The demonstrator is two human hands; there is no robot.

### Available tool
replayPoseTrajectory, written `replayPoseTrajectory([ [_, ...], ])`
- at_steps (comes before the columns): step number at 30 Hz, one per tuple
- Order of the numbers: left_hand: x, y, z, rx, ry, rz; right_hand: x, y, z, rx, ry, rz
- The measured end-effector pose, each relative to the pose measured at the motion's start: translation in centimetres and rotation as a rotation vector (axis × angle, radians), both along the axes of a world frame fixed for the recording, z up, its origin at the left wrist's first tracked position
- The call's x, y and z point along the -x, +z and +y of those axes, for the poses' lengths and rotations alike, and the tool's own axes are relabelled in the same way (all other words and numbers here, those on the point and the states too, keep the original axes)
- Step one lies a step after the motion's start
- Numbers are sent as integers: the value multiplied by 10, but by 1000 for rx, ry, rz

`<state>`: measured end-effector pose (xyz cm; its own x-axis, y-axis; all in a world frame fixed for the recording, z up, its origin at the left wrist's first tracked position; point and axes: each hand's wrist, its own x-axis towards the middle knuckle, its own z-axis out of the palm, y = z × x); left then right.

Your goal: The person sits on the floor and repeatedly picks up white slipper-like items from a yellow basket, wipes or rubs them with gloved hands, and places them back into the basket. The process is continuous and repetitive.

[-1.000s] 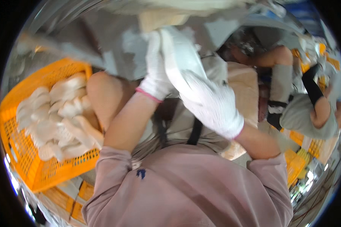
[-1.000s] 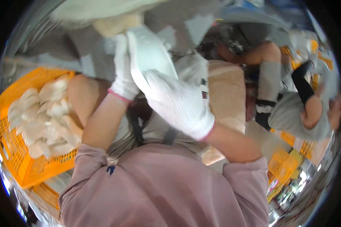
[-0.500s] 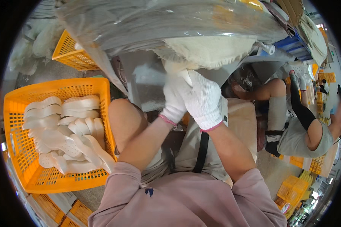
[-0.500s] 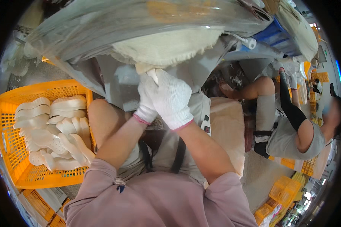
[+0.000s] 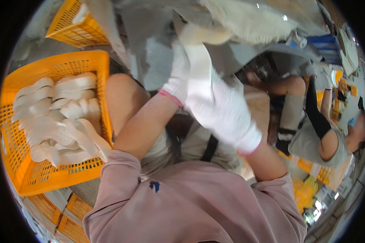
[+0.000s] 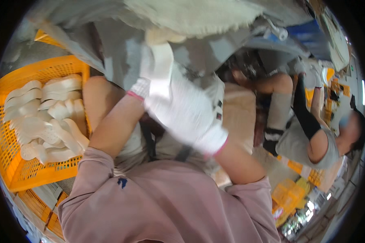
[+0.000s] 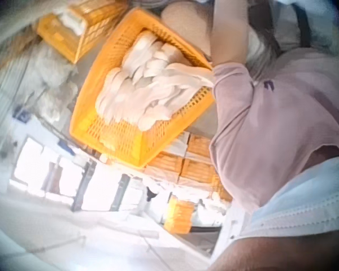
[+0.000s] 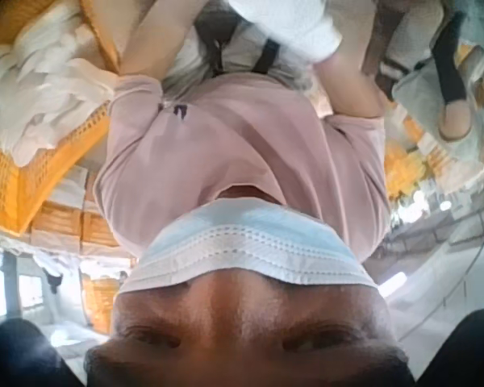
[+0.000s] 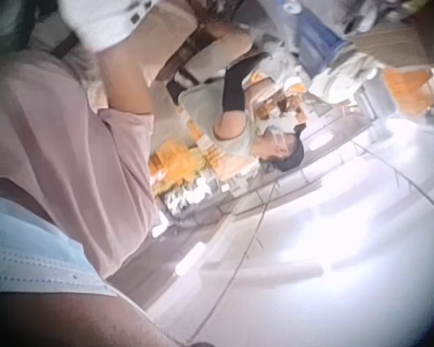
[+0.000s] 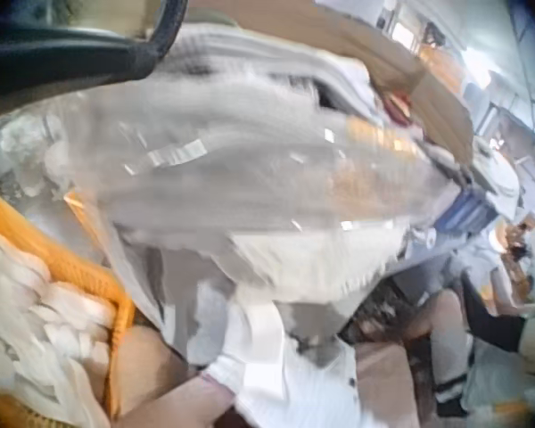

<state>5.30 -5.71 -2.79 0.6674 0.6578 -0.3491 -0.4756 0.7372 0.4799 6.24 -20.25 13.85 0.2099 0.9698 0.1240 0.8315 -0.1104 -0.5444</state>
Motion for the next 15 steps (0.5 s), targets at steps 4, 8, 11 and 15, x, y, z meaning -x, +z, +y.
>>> replayPoseTrajectory([
  [4,14,20,-2,37,-116,56,9,-10,-7,-45,-301,13],
  [8,19,24,16,-180,-126,67,-5,-16,13,-44,-183,-59],
  [11,15,9,30,-318,-254,105,-6,-22,20,-339,-222,-140],
  [15,16,-7,34,-255,11,273,-13,-32,31,-186,-262,-184],
])
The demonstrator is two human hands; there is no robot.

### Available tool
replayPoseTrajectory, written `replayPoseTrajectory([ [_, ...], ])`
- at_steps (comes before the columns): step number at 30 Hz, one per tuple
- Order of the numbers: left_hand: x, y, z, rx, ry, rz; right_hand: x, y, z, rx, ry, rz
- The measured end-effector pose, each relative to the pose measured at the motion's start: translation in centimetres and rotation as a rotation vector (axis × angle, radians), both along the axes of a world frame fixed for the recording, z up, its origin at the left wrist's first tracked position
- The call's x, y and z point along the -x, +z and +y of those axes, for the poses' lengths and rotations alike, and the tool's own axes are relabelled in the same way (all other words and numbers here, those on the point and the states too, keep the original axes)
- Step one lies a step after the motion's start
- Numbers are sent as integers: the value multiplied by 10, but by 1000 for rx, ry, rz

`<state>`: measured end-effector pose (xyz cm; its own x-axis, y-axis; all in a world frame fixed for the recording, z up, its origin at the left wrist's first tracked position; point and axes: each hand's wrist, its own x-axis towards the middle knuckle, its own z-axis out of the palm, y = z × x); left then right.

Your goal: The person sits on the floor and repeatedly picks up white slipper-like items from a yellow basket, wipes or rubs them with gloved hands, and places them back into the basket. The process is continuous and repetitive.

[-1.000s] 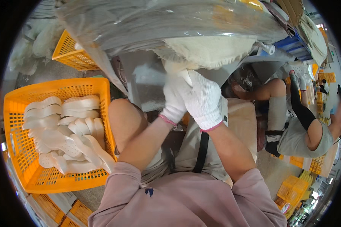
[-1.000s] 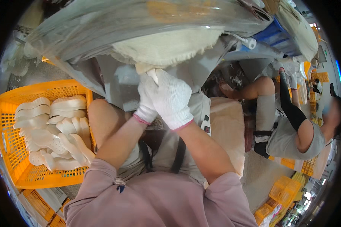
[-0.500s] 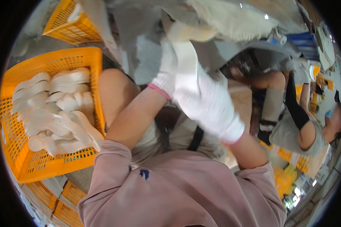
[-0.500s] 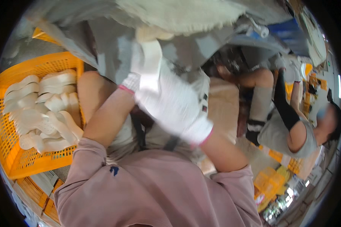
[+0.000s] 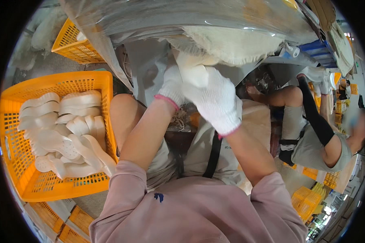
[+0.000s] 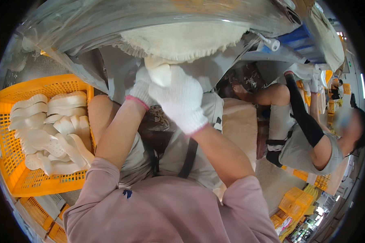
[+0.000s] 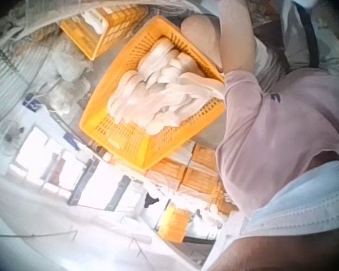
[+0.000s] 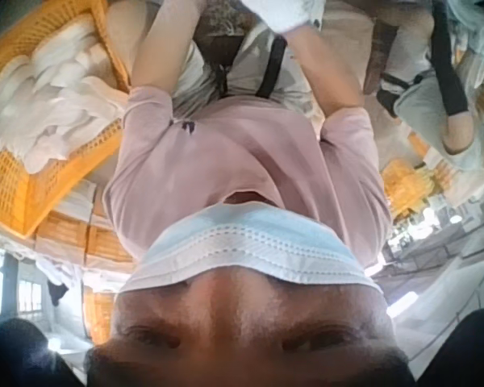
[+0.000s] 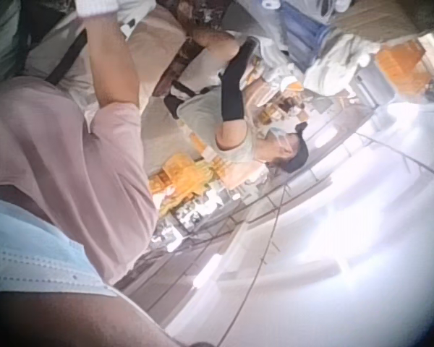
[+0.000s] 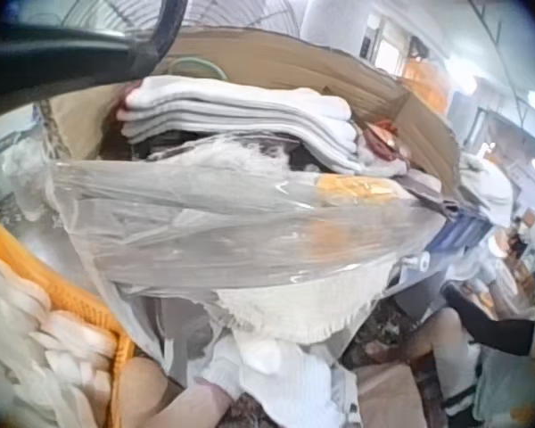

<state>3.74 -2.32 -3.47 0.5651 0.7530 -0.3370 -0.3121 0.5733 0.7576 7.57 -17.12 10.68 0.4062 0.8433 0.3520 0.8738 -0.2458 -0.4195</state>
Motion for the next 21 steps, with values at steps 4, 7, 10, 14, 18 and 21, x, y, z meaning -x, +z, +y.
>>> replayPoseTrajectory([
  [4,6,-6,-12,230,-187,-133,7,-3,1,-80,-167,334],
  [7,8,-2,-33,-375,77,39,3,-9,14,-148,-184,280],
  [10,8,10,-43,-936,252,456,4,-9,22,-23,-165,290],
  [14,6,21,-47,-66,53,-153,3,-2,16,-166,-132,470],
  [18,4,14,-38,301,46,-488,-11,16,6,283,8,383],
  [21,-8,-11,-25,-101,-151,52,12,35,-35,367,231,34],
])
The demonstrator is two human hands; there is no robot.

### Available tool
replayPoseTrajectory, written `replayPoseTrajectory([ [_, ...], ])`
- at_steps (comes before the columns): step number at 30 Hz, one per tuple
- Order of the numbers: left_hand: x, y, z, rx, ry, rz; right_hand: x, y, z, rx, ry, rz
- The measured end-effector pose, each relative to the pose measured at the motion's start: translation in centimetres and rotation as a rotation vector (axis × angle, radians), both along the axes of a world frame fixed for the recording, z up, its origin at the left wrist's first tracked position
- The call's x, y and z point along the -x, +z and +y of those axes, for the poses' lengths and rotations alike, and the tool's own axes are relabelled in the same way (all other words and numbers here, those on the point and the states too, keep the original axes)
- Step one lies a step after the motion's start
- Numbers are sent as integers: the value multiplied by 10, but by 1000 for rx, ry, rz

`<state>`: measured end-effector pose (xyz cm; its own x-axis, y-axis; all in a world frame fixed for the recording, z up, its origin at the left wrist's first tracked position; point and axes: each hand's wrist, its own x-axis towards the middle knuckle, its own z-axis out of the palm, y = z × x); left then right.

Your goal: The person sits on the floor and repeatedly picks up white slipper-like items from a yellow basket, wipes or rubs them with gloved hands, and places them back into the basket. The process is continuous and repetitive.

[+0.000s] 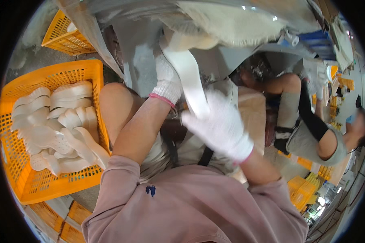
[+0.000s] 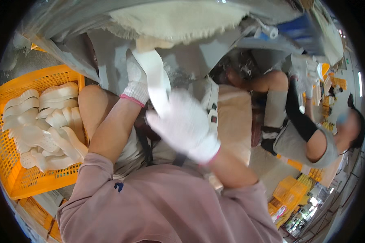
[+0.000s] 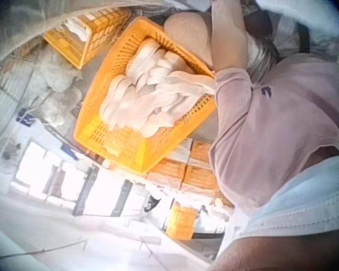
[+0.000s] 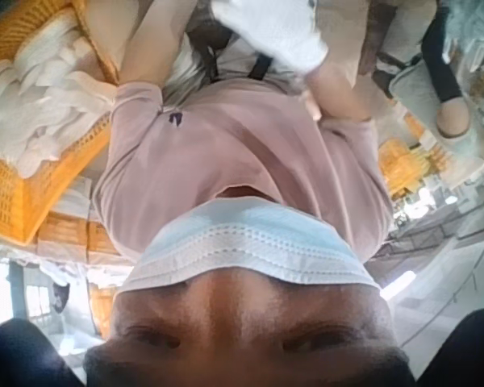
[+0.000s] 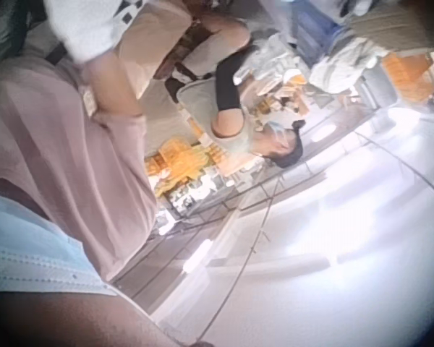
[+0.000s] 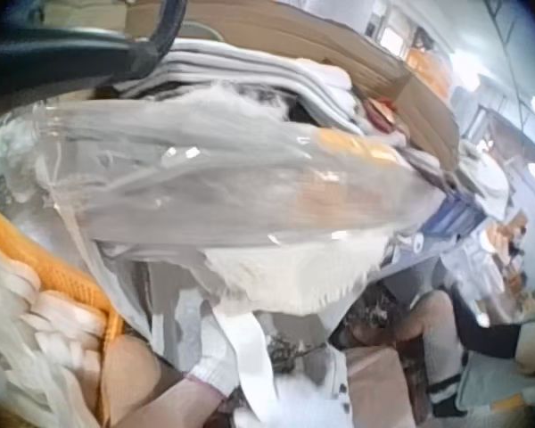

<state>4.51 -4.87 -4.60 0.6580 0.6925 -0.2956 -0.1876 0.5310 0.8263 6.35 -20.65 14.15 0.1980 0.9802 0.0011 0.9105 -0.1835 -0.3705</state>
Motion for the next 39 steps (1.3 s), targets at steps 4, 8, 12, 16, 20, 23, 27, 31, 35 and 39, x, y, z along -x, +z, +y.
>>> replayPoseTrajectory([
  [4,-13,-22,13,-916,202,607,-11,-13,17,-22,43,-318],
  [8,-1,-6,-20,-458,252,442,14,17,-20,36,-132,43],
  [12,12,25,-35,560,274,-165,24,10,-44,112,-439,410],
  [16,18,46,12,-25,240,173,13,-2,-11,-190,-127,161],
  [20,24,53,11,-6,257,198,10,4,-11,-148,-114,133],
  [23,27,56,-20,403,222,24,17,2,-27,10,-404,465],
  [27,33,52,-2,-481,62,597,15,-2,-5,-181,-229,350],
  [31,40,34,55,-547,115,469,14,-1,6,-184,-51,159],
  [35,33,21,19,-273,93,125,14,1,-10,-161,-246,344],
  [39,29,22,-28,19,279,-2,14,-4,-24,-78,-269,375],
])
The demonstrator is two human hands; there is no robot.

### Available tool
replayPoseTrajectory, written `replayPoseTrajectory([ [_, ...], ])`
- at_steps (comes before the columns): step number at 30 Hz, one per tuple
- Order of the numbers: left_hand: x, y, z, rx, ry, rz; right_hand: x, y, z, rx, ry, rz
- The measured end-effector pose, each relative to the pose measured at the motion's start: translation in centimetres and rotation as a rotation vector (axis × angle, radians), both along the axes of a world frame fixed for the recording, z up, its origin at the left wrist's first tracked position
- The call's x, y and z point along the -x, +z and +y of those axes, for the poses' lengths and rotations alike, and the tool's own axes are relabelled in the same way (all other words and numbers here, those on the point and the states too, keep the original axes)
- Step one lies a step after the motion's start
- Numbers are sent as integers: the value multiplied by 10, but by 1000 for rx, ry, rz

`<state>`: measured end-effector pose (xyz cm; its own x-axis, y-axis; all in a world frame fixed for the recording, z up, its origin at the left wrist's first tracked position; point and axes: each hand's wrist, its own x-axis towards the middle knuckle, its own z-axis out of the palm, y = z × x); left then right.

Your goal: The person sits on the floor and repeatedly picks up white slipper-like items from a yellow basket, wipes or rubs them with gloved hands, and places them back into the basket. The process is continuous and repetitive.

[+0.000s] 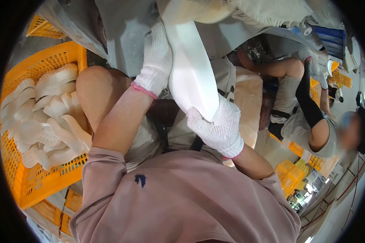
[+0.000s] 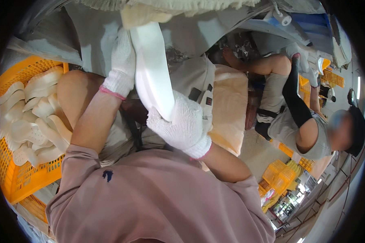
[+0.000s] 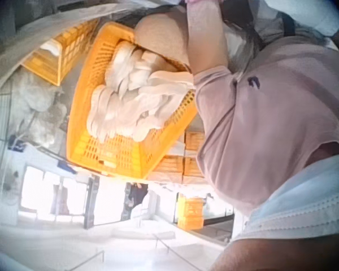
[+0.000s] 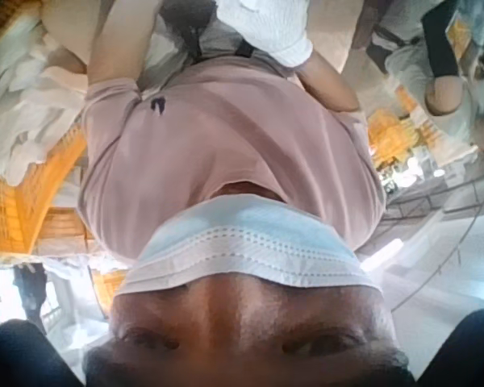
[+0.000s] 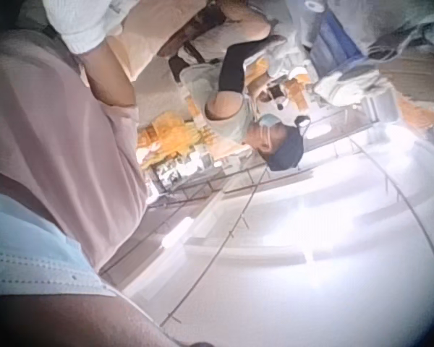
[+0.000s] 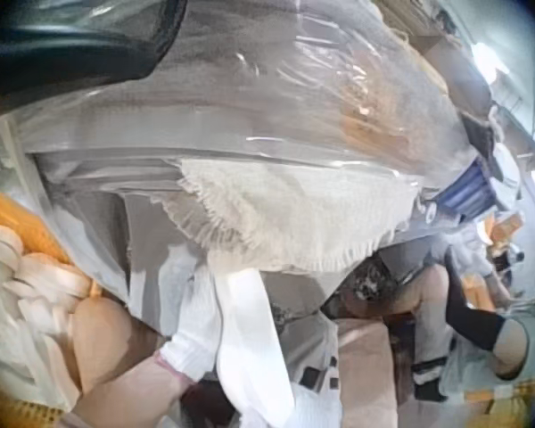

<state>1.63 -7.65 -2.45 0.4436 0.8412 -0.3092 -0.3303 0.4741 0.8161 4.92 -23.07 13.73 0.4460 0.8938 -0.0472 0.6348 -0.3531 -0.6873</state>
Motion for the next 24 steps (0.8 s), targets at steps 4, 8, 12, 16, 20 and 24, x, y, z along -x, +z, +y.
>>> replayPoseTrajectory([
  [4,1,-2,48,-304,-88,535,-3,-6,18,-179,159,-163],
  [8,-2,-8,69,-338,-218,293,-3,-5,14,-148,158,-179],
  [12,-7,-3,4,118,-44,54,1,-2,-11,-111,-45,20],
  [16,-7,14,-15,-108,-4,237,3,-1,-15,18,-72,9],
  [20,0,22,33,-885,-371,1114,3,-2,12,-104,63,-64],
  [24,1,11,59,-742,-205,887,-1,-5,17,-142,156,-122],
])
